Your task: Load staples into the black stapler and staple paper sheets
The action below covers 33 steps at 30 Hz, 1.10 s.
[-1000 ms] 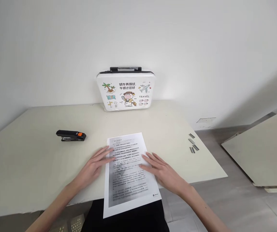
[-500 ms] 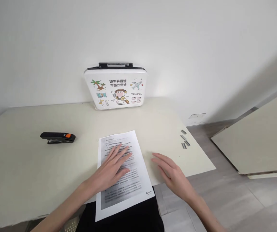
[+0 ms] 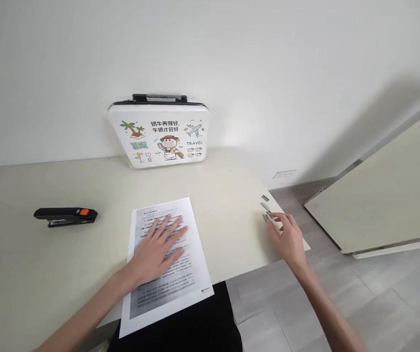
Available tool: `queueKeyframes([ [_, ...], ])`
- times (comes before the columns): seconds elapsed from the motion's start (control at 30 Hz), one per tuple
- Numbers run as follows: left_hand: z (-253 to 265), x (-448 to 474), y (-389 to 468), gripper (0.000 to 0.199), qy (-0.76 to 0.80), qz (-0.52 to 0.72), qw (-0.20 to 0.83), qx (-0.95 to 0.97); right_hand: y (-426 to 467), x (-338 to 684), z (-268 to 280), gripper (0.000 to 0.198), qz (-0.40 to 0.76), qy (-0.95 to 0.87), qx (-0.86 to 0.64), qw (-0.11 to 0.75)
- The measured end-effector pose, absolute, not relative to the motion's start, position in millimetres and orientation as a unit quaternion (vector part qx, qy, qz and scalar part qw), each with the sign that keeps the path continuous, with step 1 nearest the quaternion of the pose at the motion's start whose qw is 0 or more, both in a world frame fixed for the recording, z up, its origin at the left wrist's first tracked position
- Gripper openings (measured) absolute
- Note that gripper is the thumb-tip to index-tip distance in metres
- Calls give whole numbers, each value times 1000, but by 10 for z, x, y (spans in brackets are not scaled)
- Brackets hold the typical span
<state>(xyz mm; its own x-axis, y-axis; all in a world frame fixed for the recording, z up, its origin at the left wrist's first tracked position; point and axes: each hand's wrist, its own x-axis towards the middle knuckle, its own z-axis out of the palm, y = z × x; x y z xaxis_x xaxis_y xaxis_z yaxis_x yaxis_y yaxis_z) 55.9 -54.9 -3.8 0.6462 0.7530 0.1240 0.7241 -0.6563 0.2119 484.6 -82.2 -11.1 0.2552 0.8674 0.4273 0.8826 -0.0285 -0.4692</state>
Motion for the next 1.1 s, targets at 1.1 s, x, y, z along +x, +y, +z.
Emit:
queueKeyframes([
  [1.1,238,-738,-1080,65,408,60,67,908,845,3075,-673,48,155,-759,-535,336],
])
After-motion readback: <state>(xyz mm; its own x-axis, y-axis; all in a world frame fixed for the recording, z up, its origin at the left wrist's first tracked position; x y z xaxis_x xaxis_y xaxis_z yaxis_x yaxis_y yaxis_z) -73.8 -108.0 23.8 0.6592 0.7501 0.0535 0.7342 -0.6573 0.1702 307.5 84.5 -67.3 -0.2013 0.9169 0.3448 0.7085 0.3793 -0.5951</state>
